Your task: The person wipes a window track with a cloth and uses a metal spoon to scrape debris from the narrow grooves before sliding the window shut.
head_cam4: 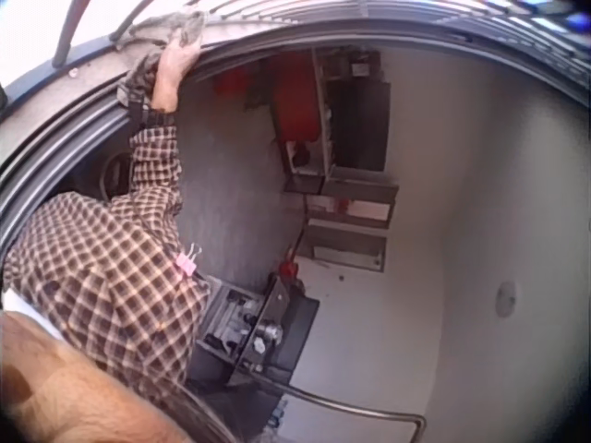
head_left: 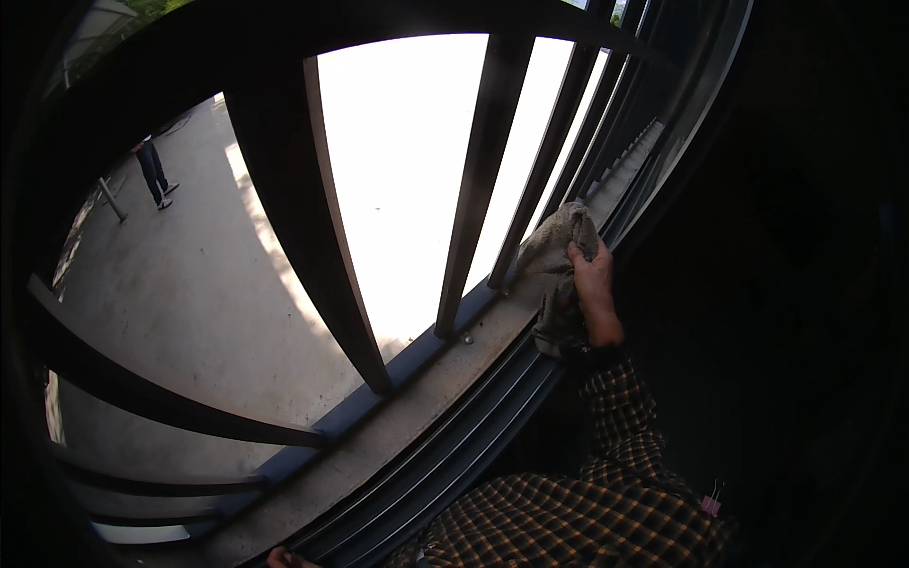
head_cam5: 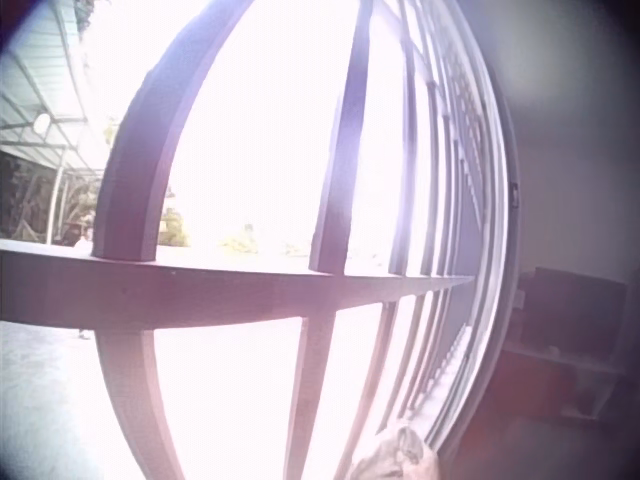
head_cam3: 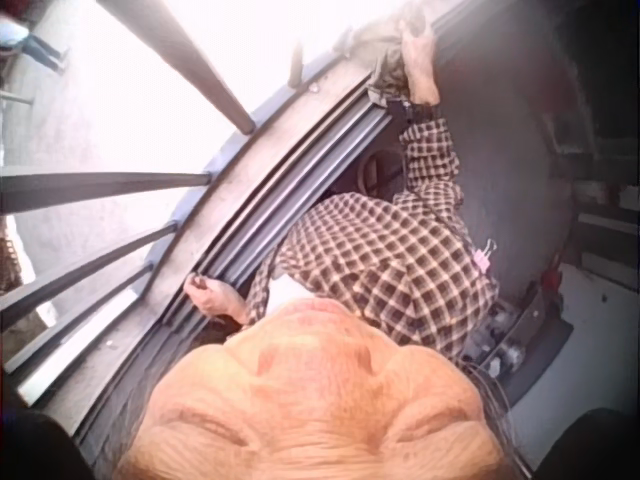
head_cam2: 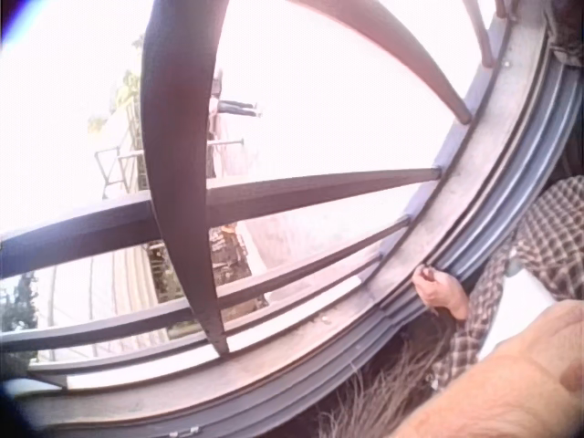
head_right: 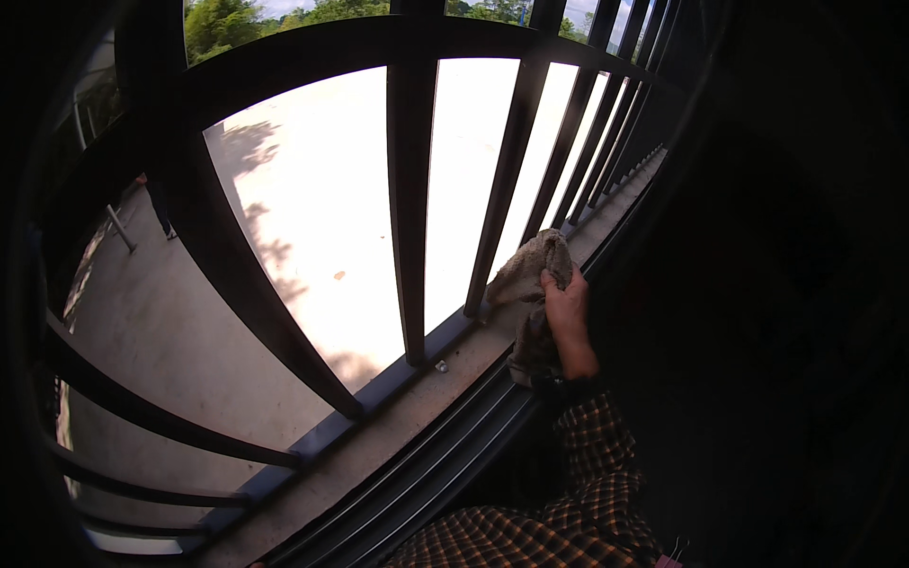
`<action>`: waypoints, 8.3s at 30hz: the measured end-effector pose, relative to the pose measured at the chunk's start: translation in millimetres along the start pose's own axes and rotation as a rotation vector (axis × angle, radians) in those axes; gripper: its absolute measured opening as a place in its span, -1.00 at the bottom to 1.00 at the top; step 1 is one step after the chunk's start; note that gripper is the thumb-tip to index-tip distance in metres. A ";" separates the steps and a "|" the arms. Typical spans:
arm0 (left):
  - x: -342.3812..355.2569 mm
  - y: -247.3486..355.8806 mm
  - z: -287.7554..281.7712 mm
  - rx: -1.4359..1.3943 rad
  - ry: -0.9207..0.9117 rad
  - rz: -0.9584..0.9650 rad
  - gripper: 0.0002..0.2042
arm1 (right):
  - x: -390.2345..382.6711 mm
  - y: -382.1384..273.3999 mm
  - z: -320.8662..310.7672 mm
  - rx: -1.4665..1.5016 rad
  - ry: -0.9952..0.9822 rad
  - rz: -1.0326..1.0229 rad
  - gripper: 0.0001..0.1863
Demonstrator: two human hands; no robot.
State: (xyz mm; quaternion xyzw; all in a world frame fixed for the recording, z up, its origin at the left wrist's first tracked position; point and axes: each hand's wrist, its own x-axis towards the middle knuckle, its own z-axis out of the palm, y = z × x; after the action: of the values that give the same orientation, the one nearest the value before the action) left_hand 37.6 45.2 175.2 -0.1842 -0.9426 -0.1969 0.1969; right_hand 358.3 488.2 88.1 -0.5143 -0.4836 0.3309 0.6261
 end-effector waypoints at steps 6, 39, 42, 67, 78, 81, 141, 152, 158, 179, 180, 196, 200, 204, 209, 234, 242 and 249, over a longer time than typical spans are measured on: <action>9.5 3.0 -2.9 -0.041 0.004 0.006 -0.90 | -6.3 10.7 29.8 -0.592 -0.287 -0.235 -0.48; 27.9 -18.2 18.4 -0.126 -0.109 -0.003 -0.82 | -92.4 -38.3 -84.8 -0.109 0.103 -0.148 -0.58; 22.7 -32.0 22.7 -0.193 -0.108 -0.014 -0.72 | -86.4 -34.6 -81.2 -0.244 0.065 -0.177 -0.52; 117.1 -43.5 69.0 -0.233 0.049 0.168 -0.90 | -205.0 -92.2 65.0 -0.277 -0.601 -0.523 -0.31; 31.9 -1.2 59.8 -0.873 -0.398 0.147 -0.88 | -255.9 -99.7 103.8 0.391 -1.107 -0.048 -0.40; -3.8 -3.5 64.4 -0.968 -0.640 0.053 -0.81 | -259.3 -104.1 82.4 0.310 -1.152 -0.068 -0.39; 0.7 -28.7 46.1 -1.054 -1.055 -0.030 -0.71 | -129.8 -97.7 97.4 -0.468 -0.864 -1.065 -0.83; 4.2 -30.1 45.2 -0.940 -1.051 0.052 -0.70 | -121.9 -76.2 93.8 -0.503 -1.022 -1.137 -0.93; 4.5 -27.3 28.2 -1.029 -0.947 -0.025 -0.69 | -175.1 -109.3 66.7 -0.319 -0.993 -0.875 -0.84; 7.6 63.8 17.9 -1.871 -0.875 -0.402 -0.41 | -301.3 -119.3 83.1 0.273 -1.699 -0.122 -0.59; 8.3 63.1 19.2 -1.879 -0.804 -0.430 -0.40 | -298.1 -118.3 80.7 0.234 -1.682 -0.153 -0.62; 24.6 -39.5 29.2 -1.433 -0.432 -0.166 -0.28 | -165.7 -146.6 -18.9 -0.233 -0.925 -0.053 -0.92; 28.4 -38.2 32.2 -1.506 -0.561 -0.115 -0.39 | -164.3 -123.8 -21.0 0.400 -0.669 -0.063 -0.84; 14.9 -36.4 36.7 -1.504 -0.558 -0.192 -0.37 | -169.1 -110.3 -7.1 0.247 -0.707 -0.243 -0.94; -1.7 -28.4 38.3 -1.476 -0.601 -0.305 -0.41 | -177.0 -122.4 6.2 0.383 -0.705 -0.028 -0.91; -16.4 -13.2 37.9 -1.367 -0.807 -0.255 -0.58 | -194.4 -87.1 53.7 0.326 -0.855 0.171 -0.94; -17.2 -15.6 36.8 -1.366 -0.816 -0.263 -0.57 | -208.3 -86.8 59.9 0.351 -0.762 0.047 -0.95; -17.6 -13.8 38.1 -1.385 -0.848 -0.273 -0.57 | -210.7 -90.6 64.9 0.217 -0.766 -0.189 -0.93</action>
State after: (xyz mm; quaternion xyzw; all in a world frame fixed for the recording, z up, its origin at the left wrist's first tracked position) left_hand 35.4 45.5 131.1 -0.2064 -0.6159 -0.6699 -0.3596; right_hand 223.4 294.3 119.8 -0.2382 -0.6890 0.4888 0.4791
